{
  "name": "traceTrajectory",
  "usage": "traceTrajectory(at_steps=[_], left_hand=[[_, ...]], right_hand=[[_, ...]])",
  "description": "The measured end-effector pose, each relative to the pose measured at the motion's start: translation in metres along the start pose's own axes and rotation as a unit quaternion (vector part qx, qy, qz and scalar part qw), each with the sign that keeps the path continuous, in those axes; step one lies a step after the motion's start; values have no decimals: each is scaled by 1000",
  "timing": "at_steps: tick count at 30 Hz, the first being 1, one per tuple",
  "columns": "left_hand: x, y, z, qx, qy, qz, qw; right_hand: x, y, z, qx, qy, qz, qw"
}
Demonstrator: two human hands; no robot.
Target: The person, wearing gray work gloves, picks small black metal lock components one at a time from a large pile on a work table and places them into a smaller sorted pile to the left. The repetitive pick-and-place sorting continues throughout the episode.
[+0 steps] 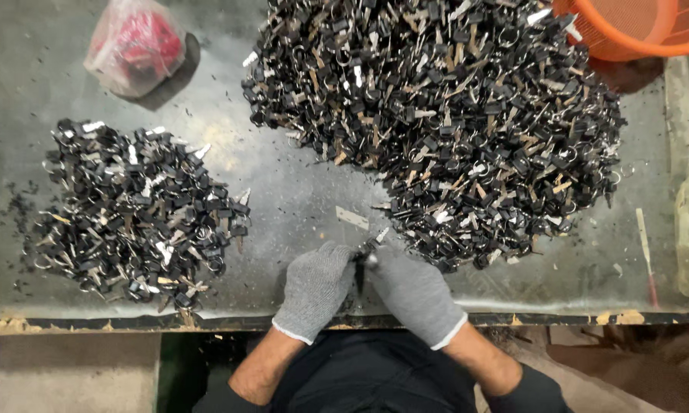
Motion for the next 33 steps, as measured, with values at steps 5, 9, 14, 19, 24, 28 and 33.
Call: traceTrajectory(at_steps=[5,9,14,19,24,28,33], left_hand=[[9,-2,-1,30,63,-36,997],[9,1,0,34,59,-43,997],[6,3,4,32,69,-32,997],[7,0,6,12,64,-34,997],[-1,-3,7,-1,-18,47,999],[2,-4,10,-21,1,-25,999],[3,-9,10,-73,-21,43,996]], right_hand=[[15,-6,-13,163,-52,-50,984],[2,-2,-10,118,0,-39,992],[-5,5,-6,115,-1,-24,993],[2,1,-6,126,51,-75,988],[0,-13,-18,71,-43,16,996],[8,-7,-16,133,32,-51,989],[0,4,-6,71,137,-49,987]])
Point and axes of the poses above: each hand's wrist, its own y-axis towards the middle knuckle, its own x-axis out of the palm, z = x × y, the point moved 3 cm from there along y, towards the middle knuckle, and after that the axes turned 6 degrees about x, right-handed, at the moved point
